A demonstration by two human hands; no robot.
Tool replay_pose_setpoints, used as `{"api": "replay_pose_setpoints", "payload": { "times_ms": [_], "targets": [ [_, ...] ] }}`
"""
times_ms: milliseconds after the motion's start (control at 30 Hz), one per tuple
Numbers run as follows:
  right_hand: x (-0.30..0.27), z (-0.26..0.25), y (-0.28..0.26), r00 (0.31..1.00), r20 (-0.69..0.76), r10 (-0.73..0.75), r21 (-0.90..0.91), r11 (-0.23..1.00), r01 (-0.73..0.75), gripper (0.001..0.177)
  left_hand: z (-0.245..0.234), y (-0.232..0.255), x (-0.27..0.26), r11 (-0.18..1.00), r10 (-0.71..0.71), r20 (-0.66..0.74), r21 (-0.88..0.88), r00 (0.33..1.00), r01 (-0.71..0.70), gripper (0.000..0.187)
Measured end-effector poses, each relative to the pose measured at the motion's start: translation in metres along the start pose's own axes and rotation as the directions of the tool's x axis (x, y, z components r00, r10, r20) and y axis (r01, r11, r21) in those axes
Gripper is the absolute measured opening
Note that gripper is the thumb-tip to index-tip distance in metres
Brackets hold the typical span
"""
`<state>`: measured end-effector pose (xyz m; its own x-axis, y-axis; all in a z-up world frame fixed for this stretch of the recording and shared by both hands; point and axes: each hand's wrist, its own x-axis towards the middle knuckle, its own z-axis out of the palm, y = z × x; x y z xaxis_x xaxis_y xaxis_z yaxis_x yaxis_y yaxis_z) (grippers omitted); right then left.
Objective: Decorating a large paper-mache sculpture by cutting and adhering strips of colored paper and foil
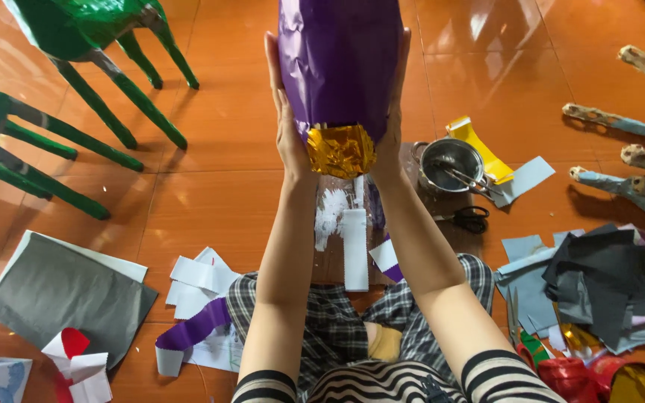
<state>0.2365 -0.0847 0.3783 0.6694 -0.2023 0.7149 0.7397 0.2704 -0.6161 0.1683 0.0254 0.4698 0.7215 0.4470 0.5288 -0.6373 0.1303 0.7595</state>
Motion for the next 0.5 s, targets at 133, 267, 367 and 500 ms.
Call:
{"api": "replay_pose_setpoints", "payload": {
  "times_ms": [133, 267, 367, 500],
  "targets": [
    [-0.018, -0.026, 0.048, 1.0, -0.003, 0.024, 0.006, 1.0, -0.024, 0.05, -0.002, 0.007, 0.001, 0.999, -0.039, 0.025, -0.033, 0.999, 0.04, 0.054],
    [0.017, -0.009, -0.055, 0.97, 0.237, 0.046, 0.097, 0.993, -0.07, 0.046, 0.002, 0.016, -0.007, 0.94, -0.153, -0.05, -0.315, 0.987, 0.13, 0.056],
    [0.01, -0.024, -0.071, 0.966, 0.235, 0.109, -0.005, 0.994, -0.111, 0.037, -0.049, -0.028, 0.001, 0.913, -0.056, 0.217, -0.384, 0.975, 0.137, 0.041],
    [0.0, -0.045, -0.085, 0.963, 0.22, 0.154, -0.147, 0.981, -0.123, 0.023, -0.1, -0.026, -0.009, 0.945, -0.096, 0.203, -0.291, 0.974, 0.153, 0.027]
  ]
}}
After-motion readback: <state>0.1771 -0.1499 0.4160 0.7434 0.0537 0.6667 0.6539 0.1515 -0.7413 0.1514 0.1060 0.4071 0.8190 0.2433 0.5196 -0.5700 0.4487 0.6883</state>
